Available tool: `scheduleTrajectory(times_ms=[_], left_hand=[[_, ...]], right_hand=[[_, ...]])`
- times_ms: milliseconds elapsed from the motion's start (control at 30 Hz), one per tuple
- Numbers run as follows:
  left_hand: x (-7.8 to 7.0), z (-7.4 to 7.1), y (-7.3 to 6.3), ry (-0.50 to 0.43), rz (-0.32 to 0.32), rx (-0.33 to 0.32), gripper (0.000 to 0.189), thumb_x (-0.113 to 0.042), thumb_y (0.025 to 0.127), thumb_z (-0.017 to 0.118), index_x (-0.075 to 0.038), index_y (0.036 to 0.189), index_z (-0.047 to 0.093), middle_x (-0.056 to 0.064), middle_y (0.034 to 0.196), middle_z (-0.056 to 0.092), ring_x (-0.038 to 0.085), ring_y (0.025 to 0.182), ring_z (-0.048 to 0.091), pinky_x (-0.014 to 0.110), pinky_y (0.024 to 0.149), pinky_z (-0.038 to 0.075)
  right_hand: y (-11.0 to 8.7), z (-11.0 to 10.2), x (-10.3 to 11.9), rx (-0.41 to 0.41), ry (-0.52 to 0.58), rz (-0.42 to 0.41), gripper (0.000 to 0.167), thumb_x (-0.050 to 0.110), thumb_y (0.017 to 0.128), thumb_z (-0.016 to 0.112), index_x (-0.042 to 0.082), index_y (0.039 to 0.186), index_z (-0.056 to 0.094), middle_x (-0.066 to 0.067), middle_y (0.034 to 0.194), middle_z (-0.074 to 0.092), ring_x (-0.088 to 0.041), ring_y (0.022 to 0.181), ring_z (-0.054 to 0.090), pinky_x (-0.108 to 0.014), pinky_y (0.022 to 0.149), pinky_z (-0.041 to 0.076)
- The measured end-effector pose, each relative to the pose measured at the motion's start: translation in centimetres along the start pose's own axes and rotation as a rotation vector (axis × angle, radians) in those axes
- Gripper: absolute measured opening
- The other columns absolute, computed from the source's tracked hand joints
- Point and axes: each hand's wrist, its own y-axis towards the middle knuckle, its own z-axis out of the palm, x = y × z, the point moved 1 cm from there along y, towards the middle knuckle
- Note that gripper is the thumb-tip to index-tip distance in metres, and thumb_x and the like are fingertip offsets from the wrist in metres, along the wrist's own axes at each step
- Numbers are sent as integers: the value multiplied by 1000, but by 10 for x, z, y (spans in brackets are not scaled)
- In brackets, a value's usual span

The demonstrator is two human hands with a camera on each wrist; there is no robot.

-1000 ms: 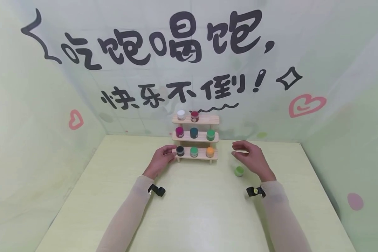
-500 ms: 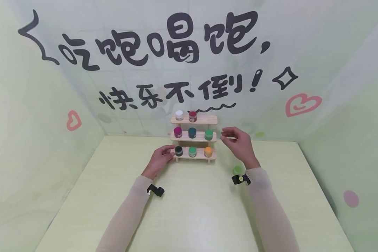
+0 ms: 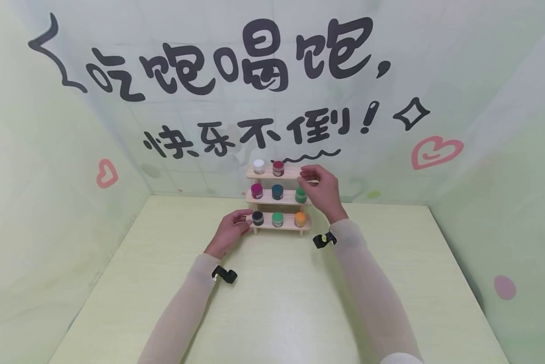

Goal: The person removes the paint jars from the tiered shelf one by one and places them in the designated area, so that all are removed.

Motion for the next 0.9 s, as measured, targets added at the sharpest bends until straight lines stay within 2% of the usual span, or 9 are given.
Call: scheduleTrajectory(times_ms=[100, 200, 533, 767, 900], left_hand=[[-1, 0, 0, -18, -7, 10, 38, -9, 99, 70, -12, 137, 68, 14, 127, 60, 19, 108, 67, 26, 91, 64], [-1, 0, 1, -29, -11, 10, 38, -7, 99, 70, -12, 137, 68, 15, 126, 60, 18, 106, 68, 27, 93, 64], [0, 2, 0, -48, -29, 6, 39, -6, 99, 69, -11, 137, 67, 17, 133, 57, 24, 115, 68, 28, 95, 64], [0, 2, -1, -38, -16, 3, 38, -7, 99, 69, -10, 137, 67, 17, 129, 59, 24, 113, 69, 28, 93, 64], [-1, 2, 0, -34, -18, 4, 38, -6, 100, 69, -11, 137, 66, 16, 128, 58, 23, 112, 69, 28, 94, 64]], right_hand=[[8, 7, 4, 2, -6, -12, 34, 20, 98, 75, 6, 129, 70, -13, 121, 75, -22, 109, 71, -38, 101, 63], [16, 14, 6, 16, 6, -18, 34, 19, 98, 76, 6, 128, 70, -13, 121, 75, -25, 111, 71, -44, 102, 62], [36, 32, 11, 80, 5, 6, 37, 17, 94, 78, 6, 128, 71, -13, 124, 75, -27, 113, 71, -42, 103, 62], [49, 43, 17, 165, -74, 61, 50, 25, 91, 83, 10, 137, 67, -11, 127, 74, -28, 112, 71, -43, 103, 61], [53, 46, 19, 209, -107, 86, 53, 27, 92, 83, 11, 139, 66, -10, 126, 73, -27, 113, 69, -44, 104, 60]])
